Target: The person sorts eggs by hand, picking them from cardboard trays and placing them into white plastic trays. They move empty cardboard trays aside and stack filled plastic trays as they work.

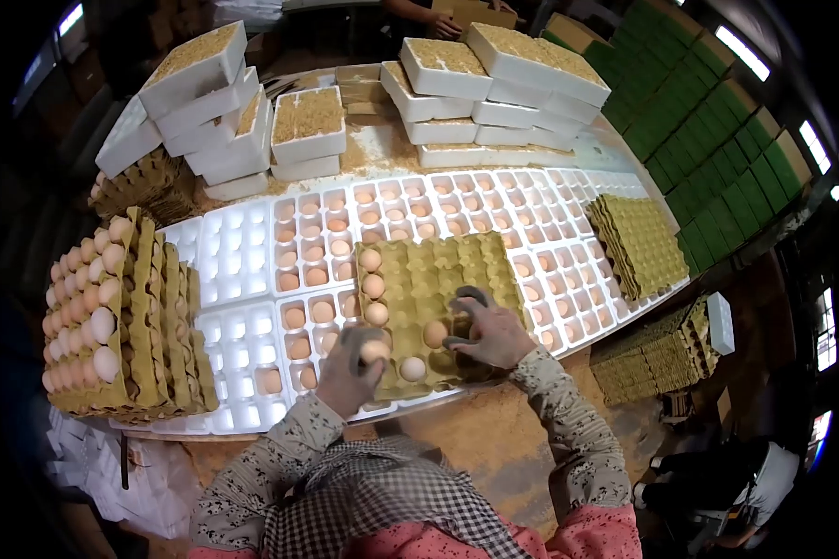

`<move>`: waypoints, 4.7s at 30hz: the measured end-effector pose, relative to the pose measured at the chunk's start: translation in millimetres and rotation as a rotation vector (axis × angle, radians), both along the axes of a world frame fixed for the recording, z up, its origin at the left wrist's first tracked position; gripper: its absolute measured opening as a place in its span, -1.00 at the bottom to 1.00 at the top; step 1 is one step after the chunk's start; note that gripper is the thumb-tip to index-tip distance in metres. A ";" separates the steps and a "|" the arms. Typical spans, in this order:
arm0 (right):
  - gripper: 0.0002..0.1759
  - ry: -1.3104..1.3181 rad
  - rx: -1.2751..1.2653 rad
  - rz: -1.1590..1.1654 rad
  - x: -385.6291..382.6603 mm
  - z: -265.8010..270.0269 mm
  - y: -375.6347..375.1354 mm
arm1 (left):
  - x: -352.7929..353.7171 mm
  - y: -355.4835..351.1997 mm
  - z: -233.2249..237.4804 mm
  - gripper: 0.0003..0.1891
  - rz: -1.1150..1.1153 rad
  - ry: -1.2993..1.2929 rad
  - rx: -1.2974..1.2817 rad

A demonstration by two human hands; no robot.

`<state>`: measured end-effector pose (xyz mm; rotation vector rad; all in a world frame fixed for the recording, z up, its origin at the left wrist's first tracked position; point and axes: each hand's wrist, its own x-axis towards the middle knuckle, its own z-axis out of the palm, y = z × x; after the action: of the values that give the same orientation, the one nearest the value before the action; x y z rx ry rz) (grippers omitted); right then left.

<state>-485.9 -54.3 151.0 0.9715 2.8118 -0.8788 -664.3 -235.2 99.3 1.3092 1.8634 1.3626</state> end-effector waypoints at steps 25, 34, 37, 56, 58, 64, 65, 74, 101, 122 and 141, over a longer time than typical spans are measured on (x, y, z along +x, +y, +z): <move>-0.39 0.257 0.287 0.830 -174.0 -6.6 -86.4 | -53.1 -170.4 -26.0 -0.58 0.300 0.579 -0.403; -0.75 0.164 0.173 0.600 -310.7 -78.8 -149.0 | -88.1 -174.3 -53.6 -0.57 0.342 0.352 -0.166; -0.72 0.463 0.245 0.504 -332.2 -113.2 -172.6 | -98.4 -165.1 -96.3 -0.51 0.259 0.739 -0.289; -0.71 0.766 -0.741 -0.287 -83.4 -66.0 16.4 | -72.1 88.3 -36.6 -0.52 -0.064 0.678 -0.056; -0.83 0.868 -0.865 -0.417 -75.8 -47.2 43.3 | -65.5 111.5 -43.2 -0.59 -0.322 1.055 -0.445; -0.59 0.273 0.061 0.142 -141.2 -33.7 65.3 | -84.0 78.5 -27.0 -0.56 -0.069 0.525 -0.091; -0.56 0.049 0.163 0.271 -156.6 -39.8 65.6 | -84.6 60.9 -19.9 -0.51 0.013 0.195 -0.215; -0.53 -0.377 0.424 0.535 -191.9 -26.2 48.5 | -137.2 -84.9 -50.5 -0.50 0.645 0.471 -0.379; -0.60 -0.279 0.404 0.549 -380.5 -73.3 -72.6 | -100.3 -332.6 -34.2 -0.72 0.560 0.318 -0.200; -0.30 0.543 -1.316 0.287 -345.0 29.5 -231.7 | -387.9 -392.2 101.8 -0.51 0.522 -0.517 0.285; -0.34 0.815 -0.872 -0.299 -42.2 52.5 -18.3 | -60.4 -70.2 76.1 -0.26 0.312 -0.184 0.154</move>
<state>-528.1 -72.6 203.5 0.9975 2.1998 -2.7098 -724.7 -305.4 175.4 0.9499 1.9220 1.7526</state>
